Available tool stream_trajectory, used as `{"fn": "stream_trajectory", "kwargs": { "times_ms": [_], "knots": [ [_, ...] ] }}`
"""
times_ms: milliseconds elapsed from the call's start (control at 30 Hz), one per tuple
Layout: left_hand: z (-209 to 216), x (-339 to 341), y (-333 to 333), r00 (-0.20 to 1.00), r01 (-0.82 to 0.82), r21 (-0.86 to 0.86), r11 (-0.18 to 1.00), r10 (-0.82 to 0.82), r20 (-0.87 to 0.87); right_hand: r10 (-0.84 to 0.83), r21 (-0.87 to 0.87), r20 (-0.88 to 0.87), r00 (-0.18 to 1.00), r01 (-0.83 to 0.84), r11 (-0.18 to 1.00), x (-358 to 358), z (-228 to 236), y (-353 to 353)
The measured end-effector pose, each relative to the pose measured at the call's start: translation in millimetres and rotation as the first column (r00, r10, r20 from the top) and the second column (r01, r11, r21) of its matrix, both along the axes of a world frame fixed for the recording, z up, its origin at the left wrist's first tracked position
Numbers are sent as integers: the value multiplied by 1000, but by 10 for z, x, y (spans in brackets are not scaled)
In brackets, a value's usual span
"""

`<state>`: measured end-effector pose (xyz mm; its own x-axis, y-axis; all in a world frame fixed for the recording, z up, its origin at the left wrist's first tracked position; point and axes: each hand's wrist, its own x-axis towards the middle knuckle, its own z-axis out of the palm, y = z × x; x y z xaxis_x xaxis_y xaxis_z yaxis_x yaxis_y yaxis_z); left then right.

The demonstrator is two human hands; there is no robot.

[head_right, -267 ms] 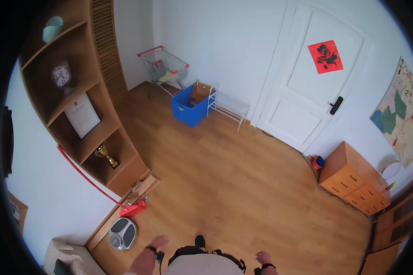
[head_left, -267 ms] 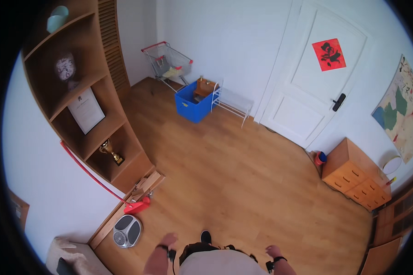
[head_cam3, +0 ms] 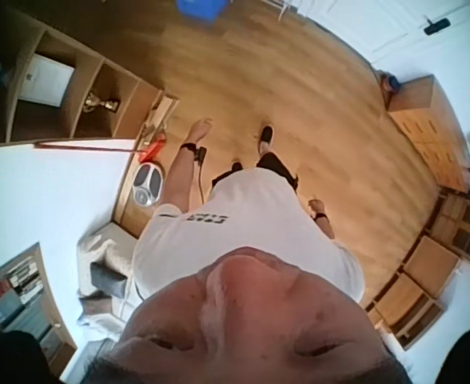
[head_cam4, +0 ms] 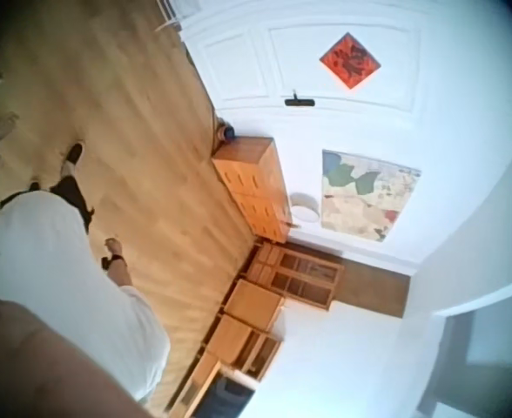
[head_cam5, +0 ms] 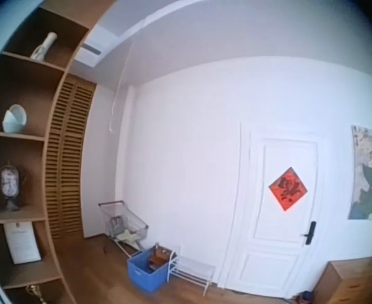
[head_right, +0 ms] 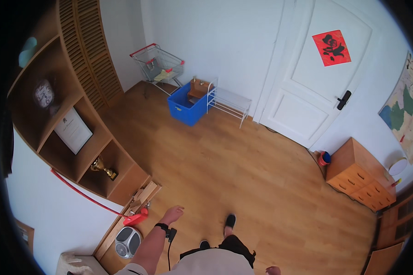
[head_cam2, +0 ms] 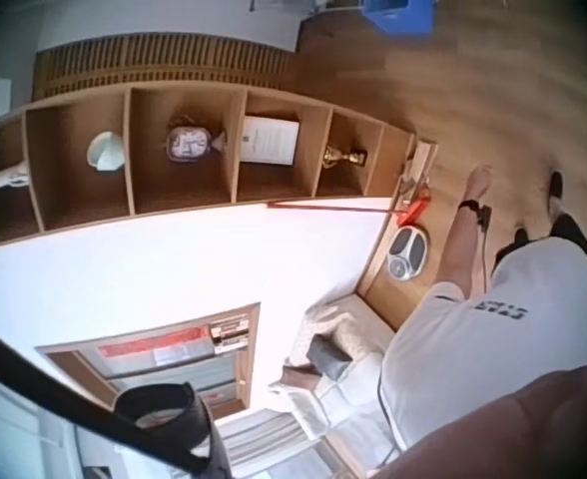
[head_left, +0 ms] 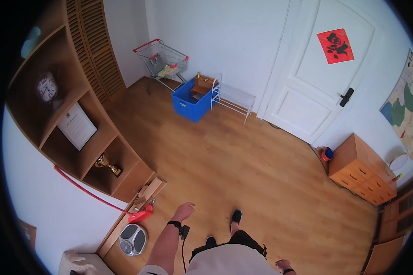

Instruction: The person moves various decorative items, including a tablet, a trophy, a clock, and a wooden tray, from a blue crate to a wooden shelf. They also place a white plate and a white cup on a coffee table. The person handles the items one by one, walking back and forth between the crate and the furniture.

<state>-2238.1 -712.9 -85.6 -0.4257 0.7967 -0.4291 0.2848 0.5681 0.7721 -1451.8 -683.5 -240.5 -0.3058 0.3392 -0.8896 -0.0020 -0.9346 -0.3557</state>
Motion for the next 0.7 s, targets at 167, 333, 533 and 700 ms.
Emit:
{"fn": "stream_trajectory", "kwargs": {
  "times_ms": [167, 333, 533, 700],
  "knots": [
    [-25, -382, 674, 987, 123, -159, 980, -138, -84, 476, 174, 576, 665, -669, 723, -1113, -96, 599],
    [-617, -847, 597, 994, 39, -288, 957, -66, -84, 635, 387, 391, 666, -745, 543, -965, -474, 2202],
    [-610, -957, 126, 827, -524, -264, 810, 558, 72, 309, -18, 937, -164, -905, -425, -2882, 196, 4679],
    [-713, -399, 198, 819, -363, -387, 848, 488, 301, 352, 495, 756, 553, -833, 246, -4959, 964, 5929]
  ]
}}
